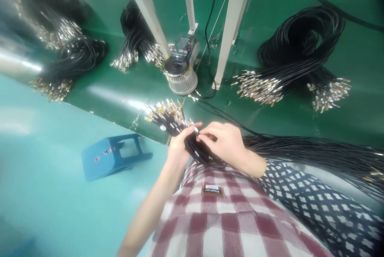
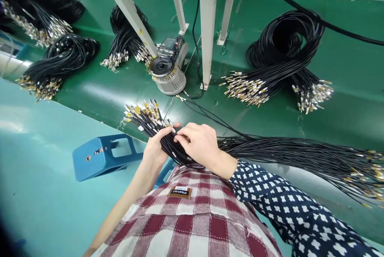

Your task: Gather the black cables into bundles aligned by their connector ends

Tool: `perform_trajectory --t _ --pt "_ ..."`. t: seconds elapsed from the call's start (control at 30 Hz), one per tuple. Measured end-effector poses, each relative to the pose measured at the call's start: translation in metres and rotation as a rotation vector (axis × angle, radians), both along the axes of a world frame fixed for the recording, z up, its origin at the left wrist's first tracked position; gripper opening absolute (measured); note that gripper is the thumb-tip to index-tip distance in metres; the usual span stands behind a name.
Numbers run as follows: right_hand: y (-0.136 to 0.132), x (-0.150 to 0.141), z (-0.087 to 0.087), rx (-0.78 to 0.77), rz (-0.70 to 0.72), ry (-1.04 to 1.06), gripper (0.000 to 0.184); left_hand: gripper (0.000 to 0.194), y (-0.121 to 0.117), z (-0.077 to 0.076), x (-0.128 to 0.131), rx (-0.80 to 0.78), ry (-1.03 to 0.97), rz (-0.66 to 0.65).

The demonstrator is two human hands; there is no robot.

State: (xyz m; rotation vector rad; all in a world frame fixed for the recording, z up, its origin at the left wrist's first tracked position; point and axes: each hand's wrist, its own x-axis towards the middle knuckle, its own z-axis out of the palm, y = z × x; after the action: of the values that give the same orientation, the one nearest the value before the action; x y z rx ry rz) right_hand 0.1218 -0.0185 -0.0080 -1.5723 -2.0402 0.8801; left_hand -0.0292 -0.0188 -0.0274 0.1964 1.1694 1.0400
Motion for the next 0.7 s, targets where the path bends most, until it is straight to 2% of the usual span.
perform_trajectory --t 0.07,0.1,0.23,0.3,0.4,0.5,0.6,0.7 --pt "0.0 -0.001 0.004 0.022 0.002 -0.018 0.021 0.025 0.0 0.0 0.001 0.011 0.015 -0.001" --pt "0.001 -0.001 0.007 -0.03 -0.009 -0.009 0.02 0.024 0.0 0.0 0.002 0.018 0.021 -0.004" --pt "0.013 0.006 0.018 -0.419 -0.018 0.125 0.015 0.018 -0.001 0.002 0.003 0.043 0.032 -0.023" --pt "0.022 0.011 0.02 -0.525 0.047 0.194 0.016 0.017 -0.001 0.003 0.003 0.042 0.037 -0.021" --pt "0.034 0.016 0.022 -0.587 0.159 0.201 0.018 0.018 -0.002 0.004 0.003 0.026 0.049 -0.022" --pt "0.041 0.018 0.027 -0.628 0.219 0.061 0.016 0.021 -0.003 0.004 0.003 0.002 0.06 -0.038" --pt "0.035 0.025 0.029 -0.585 0.262 -0.149 0.01 0.022 -0.002 0.001 0.001 -0.013 0.068 -0.021" --pt "0.019 0.042 0.024 -0.519 0.281 -0.33 0.006 0.022 -0.002 -0.002 -0.002 -0.021 0.069 0.016"
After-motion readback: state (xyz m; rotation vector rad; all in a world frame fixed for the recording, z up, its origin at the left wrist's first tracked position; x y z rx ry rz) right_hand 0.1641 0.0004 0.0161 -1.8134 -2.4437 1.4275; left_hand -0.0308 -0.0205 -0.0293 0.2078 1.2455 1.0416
